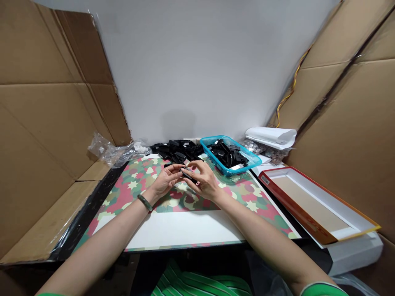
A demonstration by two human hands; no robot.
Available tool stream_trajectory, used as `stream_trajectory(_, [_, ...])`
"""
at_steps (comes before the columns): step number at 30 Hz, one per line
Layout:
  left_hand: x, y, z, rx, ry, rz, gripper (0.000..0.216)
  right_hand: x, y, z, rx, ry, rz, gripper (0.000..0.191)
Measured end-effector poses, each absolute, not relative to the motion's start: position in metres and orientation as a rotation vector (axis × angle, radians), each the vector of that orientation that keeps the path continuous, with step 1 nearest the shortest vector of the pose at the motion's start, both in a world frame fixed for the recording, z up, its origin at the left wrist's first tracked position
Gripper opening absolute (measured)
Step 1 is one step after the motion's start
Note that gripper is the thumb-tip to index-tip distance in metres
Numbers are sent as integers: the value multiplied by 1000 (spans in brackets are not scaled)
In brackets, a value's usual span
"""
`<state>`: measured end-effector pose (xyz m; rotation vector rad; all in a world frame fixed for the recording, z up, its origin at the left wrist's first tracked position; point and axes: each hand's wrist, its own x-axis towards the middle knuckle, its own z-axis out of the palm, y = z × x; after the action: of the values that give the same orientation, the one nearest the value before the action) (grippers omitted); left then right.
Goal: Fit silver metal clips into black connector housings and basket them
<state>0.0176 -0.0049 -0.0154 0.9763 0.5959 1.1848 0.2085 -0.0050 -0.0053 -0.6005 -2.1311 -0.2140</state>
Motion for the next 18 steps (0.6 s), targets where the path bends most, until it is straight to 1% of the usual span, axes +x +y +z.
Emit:
stream_trajectory(4, [12,-4,-13,1033,687,1155,33,211,-1,-9,-586,-2140,-316,30])
stream_trajectory(8, [5,0,-10,1086,663,1069,34,211,1,-12,-539,-2140,-382,30])
stream_trajectory(10, [2,2,-10,1067,658,1019,33,210,1,-13,-504,-2161,-381,30])
stream_trajectory(14, [-1,4,-7,978,708,945,21,208,1,-13,-422,-2222,-352,33])
stream_trajectory(18, [-4,5,-2,914,766,895,23,207,2,-14,-413,-2269,-342,33])
